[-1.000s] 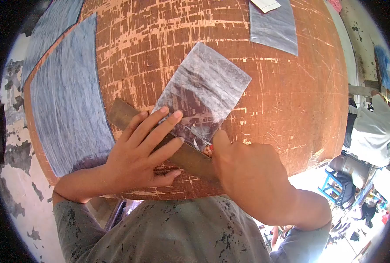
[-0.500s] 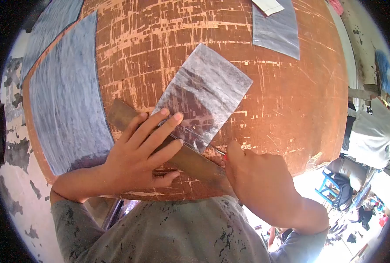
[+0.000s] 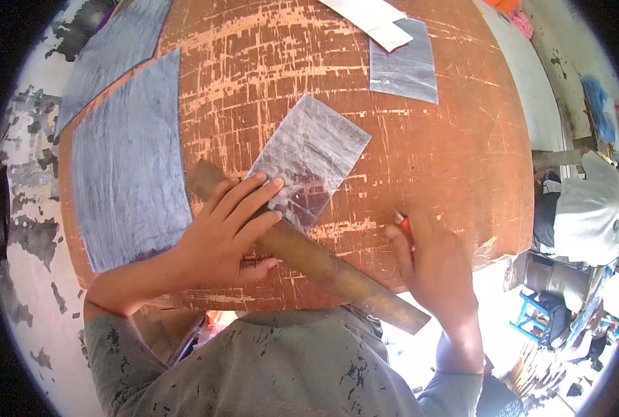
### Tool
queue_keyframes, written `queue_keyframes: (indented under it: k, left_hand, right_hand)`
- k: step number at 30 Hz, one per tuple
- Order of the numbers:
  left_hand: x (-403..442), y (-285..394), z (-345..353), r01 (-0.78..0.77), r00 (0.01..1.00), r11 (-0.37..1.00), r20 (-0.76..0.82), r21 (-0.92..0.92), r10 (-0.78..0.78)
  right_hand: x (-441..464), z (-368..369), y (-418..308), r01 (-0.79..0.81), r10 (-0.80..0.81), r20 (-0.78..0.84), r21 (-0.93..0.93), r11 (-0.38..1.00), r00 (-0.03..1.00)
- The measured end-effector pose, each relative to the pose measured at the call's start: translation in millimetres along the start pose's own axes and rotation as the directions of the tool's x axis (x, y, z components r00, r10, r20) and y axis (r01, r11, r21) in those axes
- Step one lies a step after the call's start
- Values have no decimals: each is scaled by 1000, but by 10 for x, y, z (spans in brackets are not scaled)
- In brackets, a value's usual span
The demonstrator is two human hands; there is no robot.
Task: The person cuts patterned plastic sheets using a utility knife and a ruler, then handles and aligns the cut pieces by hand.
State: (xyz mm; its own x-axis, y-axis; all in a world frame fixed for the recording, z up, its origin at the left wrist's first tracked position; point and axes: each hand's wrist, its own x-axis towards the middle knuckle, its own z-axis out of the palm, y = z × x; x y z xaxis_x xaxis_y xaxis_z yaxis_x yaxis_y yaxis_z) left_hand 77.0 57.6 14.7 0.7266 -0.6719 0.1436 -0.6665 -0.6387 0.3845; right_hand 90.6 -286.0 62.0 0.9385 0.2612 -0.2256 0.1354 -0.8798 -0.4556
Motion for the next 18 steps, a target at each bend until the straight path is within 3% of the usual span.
queue_keyframes:
  k: [1,3,6,11,12,13,15,17,18]
  left_hand:
    - [-4,4,5,-3,1000,1000,-5,-11,3]
    - [-8,11,36,-14,1000,1000,-17,28,15]
    - [72,139,-117,19,998,999,-60,33,-17]
    - [68,599,-344,92,971,991,-213,-93,-110]
    - [57,845,-447,146,972,901,-113,-409,-208]
    - [51,1061,-463,206,963,708,12,-676,-269]
    - [118,1401,-293,-126,962,537,-234,-834,-137]
    - [235,1680,-233,-241,969,74,-244,-968,-37]
    - [286,1856,-304,-213,977,-210,-208,-954,-44]
  right_hand:
    - [-17,34,17,14,-14,-12,4,1000,1000]
    - [-45,87,28,13,-33,-242,-85,996,970]
    - [-11,94,80,58,-85,-357,-85,995,930]
    - [32,156,234,24,-45,-310,-71,997,950]
    - [17,172,241,-18,8,-271,-33,999,963]
    - [-6,176,235,-8,0,-266,-28,1000,964]
    - [-67,177,205,32,-30,-342,0,1000,939]
    - [-134,177,196,3,-5,-318,-6,1000,948]
    - [-184,183,203,-32,25,-291,-22,999,956]
